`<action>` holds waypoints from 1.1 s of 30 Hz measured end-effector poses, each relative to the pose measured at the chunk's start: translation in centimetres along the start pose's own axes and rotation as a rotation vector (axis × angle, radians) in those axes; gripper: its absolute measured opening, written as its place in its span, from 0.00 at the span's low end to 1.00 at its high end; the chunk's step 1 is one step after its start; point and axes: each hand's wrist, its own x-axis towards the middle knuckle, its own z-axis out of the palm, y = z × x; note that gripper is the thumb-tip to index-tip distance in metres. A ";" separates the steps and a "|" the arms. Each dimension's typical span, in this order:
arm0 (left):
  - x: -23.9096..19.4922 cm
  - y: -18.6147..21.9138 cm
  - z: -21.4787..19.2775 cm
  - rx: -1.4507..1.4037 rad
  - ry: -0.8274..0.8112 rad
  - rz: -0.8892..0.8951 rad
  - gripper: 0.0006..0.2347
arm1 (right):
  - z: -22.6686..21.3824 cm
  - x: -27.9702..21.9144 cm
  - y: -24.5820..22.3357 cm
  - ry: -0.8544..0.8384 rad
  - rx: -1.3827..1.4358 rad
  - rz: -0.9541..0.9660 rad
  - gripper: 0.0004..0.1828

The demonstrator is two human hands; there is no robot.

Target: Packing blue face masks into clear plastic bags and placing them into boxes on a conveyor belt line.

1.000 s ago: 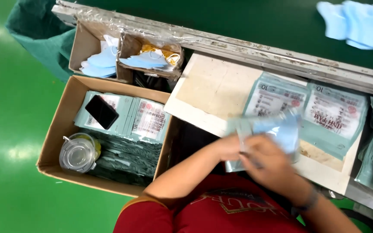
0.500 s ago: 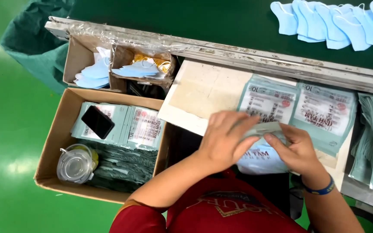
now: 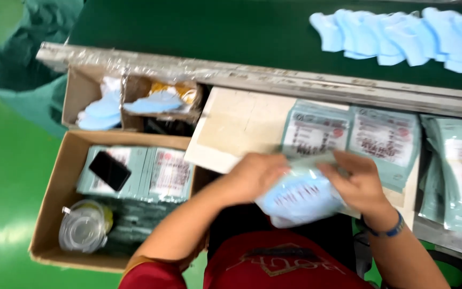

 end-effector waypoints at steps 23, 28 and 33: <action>41.5 -7.4 -0.5 0.056 0.363 -0.317 0.38 | -2.3 22.9 19.0 0.508 -0.747 -0.005 0.29; 46.0 -8.9 6.4 -0.171 0.470 -0.202 0.41 | -3.0 23.0 19.1 0.479 -0.515 0.065 0.26; 38.7 -8.7 2.1 -0.189 0.576 -0.246 0.36 | -3.7 25.0 25.0 0.476 -0.502 0.217 0.31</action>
